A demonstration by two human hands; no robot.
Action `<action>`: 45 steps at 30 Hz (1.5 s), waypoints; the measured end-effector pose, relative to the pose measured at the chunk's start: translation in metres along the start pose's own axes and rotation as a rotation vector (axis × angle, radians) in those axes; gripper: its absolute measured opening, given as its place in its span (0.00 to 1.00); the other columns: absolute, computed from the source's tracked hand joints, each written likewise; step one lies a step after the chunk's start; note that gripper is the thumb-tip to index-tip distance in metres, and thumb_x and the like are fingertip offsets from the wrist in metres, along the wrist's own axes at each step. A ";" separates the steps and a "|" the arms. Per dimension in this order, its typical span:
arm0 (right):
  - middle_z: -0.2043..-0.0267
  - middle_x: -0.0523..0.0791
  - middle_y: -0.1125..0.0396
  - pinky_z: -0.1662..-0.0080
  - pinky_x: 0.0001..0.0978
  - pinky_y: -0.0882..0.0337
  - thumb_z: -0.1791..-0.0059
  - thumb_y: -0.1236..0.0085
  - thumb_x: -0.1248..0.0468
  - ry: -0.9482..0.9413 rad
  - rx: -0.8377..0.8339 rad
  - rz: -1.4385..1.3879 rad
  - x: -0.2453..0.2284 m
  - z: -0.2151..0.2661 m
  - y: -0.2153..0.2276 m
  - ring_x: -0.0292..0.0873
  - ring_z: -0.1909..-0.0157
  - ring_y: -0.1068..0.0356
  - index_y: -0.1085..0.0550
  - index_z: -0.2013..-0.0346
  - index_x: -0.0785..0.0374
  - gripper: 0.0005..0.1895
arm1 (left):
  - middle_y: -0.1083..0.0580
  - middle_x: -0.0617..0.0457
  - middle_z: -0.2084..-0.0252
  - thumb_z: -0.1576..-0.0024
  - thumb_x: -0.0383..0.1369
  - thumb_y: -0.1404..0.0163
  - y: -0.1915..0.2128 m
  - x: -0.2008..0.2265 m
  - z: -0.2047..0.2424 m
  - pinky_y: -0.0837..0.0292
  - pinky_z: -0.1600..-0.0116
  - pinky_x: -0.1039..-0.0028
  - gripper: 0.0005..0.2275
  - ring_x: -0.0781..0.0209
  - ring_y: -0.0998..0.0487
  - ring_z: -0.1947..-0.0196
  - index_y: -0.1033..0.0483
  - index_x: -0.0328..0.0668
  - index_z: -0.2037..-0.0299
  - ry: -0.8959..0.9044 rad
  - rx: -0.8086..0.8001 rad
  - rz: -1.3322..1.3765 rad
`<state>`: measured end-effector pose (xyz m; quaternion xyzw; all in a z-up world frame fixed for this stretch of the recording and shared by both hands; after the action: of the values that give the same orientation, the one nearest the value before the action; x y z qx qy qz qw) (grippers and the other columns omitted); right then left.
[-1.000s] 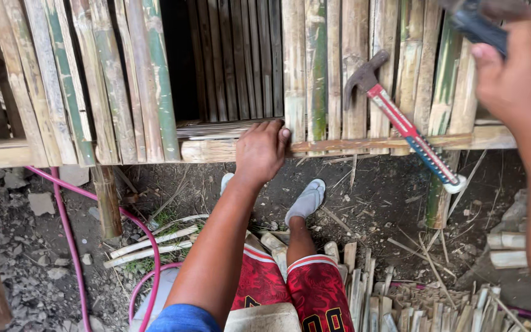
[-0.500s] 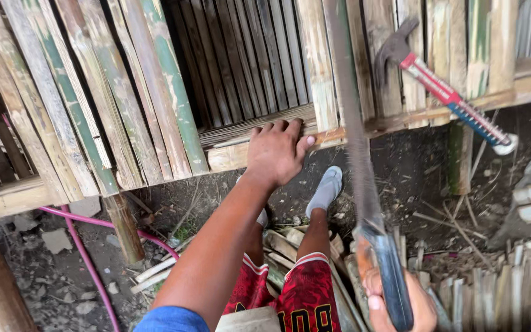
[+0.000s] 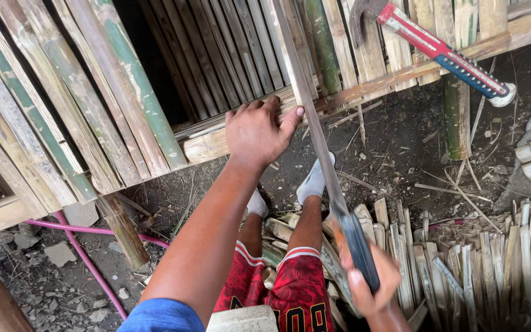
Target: The person assembles a bamboo frame by hammering nails into joints and sawing bamboo strips to fit. They repeatedly position strips, drive nails with a hammer, and use a hand saw to trim excess length, working on a partially built bamboo structure.
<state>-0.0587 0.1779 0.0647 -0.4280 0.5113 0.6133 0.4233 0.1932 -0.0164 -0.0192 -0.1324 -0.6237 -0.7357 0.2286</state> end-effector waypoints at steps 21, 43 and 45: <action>0.79 0.43 0.34 0.75 0.29 0.39 0.49 0.53 0.51 -0.001 0.030 0.044 -0.014 0.040 0.027 0.34 0.79 0.35 0.25 0.73 0.67 0.22 | 0.22 0.44 0.67 0.38 0.57 0.61 0.000 -0.001 0.002 0.33 0.52 0.53 0.27 0.46 0.20 0.60 0.19 0.44 0.53 -0.049 0.028 -0.003; 0.77 0.42 0.34 0.74 0.31 0.37 0.47 0.54 0.46 0.114 0.053 0.175 0.017 -0.018 0.001 0.37 0.77 0.34 0.25 0.68 0.67 0.25 | 0.23 0.41 0.65 0.37 0.53 0.60 -0.001 0.001 0.007 0.32 0.49 0.52 0.23 0.41 0.21 0.60 0.20 0.43 0.55 -0.082 0.027 -0.043; 0.76 0.43 0.33 0.71 0.32 0.35 0.46 0.54 0.46 0.117 0.061 0.058 0.040 -0.051 -0.016 0.36 0.76 0.34 0.26 0.65 0.69 0.26 | 0.22 0.41 0.65 0.37 0.53 0.60 -0.002 0.002 0.009 0.32 0.49 0.51 0.23 0.41 0.21 0.59 0.20 0.43 0.55 -0.093 0.043 -0.022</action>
<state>-0.0496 0.1327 0.0164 -0.4347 0.5659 0.5835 0.3877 0.1894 -0.0080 -0.0178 -0.1545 -0.6507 -0.7177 0.1941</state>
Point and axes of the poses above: each hand's wrist, its own z-axis away from the middle knuckle, its own y-axis out of the back of the hand, x = y × z, the point moved 7 cm from there along -z, towards the middle knuckle
